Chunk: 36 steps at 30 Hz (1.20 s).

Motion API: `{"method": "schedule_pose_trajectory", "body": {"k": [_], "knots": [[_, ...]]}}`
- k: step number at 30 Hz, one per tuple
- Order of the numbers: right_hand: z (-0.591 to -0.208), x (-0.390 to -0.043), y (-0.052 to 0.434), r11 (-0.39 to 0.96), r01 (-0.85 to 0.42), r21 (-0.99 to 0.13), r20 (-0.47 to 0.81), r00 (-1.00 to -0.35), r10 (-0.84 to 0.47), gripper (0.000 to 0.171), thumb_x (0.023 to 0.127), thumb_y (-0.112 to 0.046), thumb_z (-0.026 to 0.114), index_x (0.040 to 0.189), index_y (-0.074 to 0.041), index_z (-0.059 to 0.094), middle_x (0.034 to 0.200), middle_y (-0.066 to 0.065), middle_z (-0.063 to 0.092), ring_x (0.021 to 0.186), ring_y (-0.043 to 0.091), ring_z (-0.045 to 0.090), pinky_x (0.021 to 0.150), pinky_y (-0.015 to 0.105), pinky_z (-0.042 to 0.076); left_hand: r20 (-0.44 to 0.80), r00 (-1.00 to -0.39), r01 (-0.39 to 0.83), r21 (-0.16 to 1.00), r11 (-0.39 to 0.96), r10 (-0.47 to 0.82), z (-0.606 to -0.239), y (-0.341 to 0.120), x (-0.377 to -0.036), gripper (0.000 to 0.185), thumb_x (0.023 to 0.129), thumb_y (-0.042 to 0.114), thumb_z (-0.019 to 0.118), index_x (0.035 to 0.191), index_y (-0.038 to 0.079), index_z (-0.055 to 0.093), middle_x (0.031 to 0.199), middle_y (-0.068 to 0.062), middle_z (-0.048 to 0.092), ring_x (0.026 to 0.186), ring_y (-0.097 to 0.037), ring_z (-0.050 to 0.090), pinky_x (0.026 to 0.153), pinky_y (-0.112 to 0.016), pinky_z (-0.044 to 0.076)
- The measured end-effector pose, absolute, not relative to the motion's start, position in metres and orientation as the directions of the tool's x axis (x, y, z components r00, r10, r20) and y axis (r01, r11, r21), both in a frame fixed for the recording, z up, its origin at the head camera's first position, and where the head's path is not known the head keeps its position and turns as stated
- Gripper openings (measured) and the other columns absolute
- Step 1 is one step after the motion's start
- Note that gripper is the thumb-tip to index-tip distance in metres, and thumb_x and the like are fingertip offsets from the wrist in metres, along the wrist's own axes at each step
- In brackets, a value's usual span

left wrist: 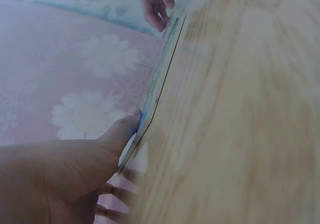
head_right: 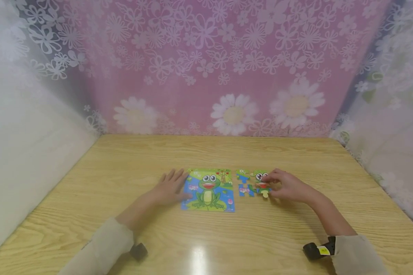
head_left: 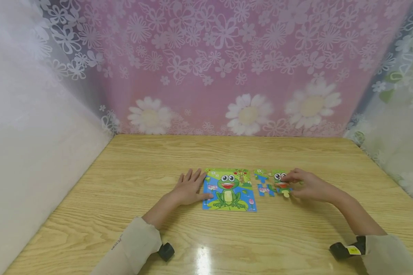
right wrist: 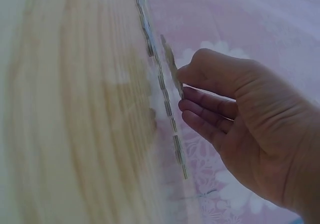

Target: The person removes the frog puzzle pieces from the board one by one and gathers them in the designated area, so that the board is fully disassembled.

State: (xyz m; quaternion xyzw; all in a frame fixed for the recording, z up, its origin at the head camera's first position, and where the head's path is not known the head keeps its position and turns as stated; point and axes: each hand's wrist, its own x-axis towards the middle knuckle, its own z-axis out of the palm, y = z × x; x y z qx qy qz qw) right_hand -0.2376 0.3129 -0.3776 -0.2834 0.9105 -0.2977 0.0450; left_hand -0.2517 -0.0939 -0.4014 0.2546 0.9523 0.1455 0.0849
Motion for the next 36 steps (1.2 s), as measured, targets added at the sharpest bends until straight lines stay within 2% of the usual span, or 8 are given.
{"method": "schedule_pose_trajectory", "body": {"k": [4,7,11,17,24,36], "knots": [[-0.379,-0.237,0.317,0.66,-0.491,-0.569,0.082,-0.832,-0.549,0.036,0.084,-0.01,0.068,0.118,-0.003,0.06,0.117,0.013,0.048,0.111,0.04,0.042,0.08,0.05,0.043,-0.086,-0.854,0.464,0.319,0.826,0.513,-0.401,-0.094,-0.252,0.088,0.085,0.064,0.045,0.149,0.013,0.014,0.152,-0.012,0.006,0.136,-0.036,-0.002,0.105,-0.054,-0.001],[-0.38,-0.236,0.32,0.658,-0.488,-0.574,0.078,-0.832,-0.55,0.036,0.083,-0.01,0.068,0.117,-0.002,0.06,0.121,0.019,0.047,0.12,0.049,0.03,0.085,0.059,0.038,-0.083,-0.853,0.465,0.324,0.824,0.515,-0.4,-0.093,-0.251,0.088,0.085,0.064,0.046,0.149,0.012,0.014,0.152,-0.012,0.006,0.135,-0.036,-0.002,0.104,-0.054,-0.001],[-0.382,-0.237,0.321,0.655,-0.486,-0.578,0.083,-0.834,-0.546,0.036,0.081,-0.006,0.069,0.116,-0.001,0.061,0.12,0.021,0.048,0.124,0.053,0.021,0.088,0.063,0.032,-0.079,-0.853,0.467,0.327,0.821,0.517,-0.398,-0.093,-0.251,0.087,0.085,0.062,0.047,0.149,0.012,0.015,0.152,-0.013,0.006,0.135,-0.037,-0.002,0.104,-0.054,-0.002],[-0.385,-0.24,0.323,0.652,-0.506,-0.564,0.095,-0.824,-0.558,0.036,0.08,-0.002,0.069,0.115,-0.001,0.061,0.114,0.015,0.052,0.124,0.053,0.02,0.089,0.061,0.032,-0.081,-0.852,0.467,0.328,0.821,0.517,-0.397,-0.093,-0.251,0.087,0.086,0.062,0.047,0.148,0.011,0.015,0.152,-0.013,0.006,0.135,-0.037,-0.002,0.104,-0.054,-0.002],[-0.385,-0.24,0.324,0.657,-0.51,-0.556,0.078,-0.818,-0.57,0.037,0.08,-0.003,0.07,0.116,0.001,0.061,0.116,0.019,0.051,0.124,0.054,0.02,0.089,0.062,0.031,-0.088,-0.856,0.461,0.318,0.828,0.51,-0.398,-0.093,-0.252,0.087,0.085,0.063,0.046,0.149,0.012,0.014,0.152,-0.012,0.005,0.136,-0.036,-0.002,0.105,-0.054,-0.002],[-0.387,-0.24,0.324,0.67,-0.491,-0.557,0.055,-0.827,-0.56,0.037,0.081,-0.006,0.068,0.117,-0.001,0.06,0.117,0.016,0.05,0.124,0.053,0.021,0.089,0.062,0.032,-0.095,-0.856,0.458,0.318,0.83,0.508,-0.401,-0.094,-0.252,0.088,0.085,0.065,0.045,0.149,0.012,0.014,0.152,-0.012,0.005,0.135,-0.037,-0.002,0.104,-0.055,-0.001]]}}
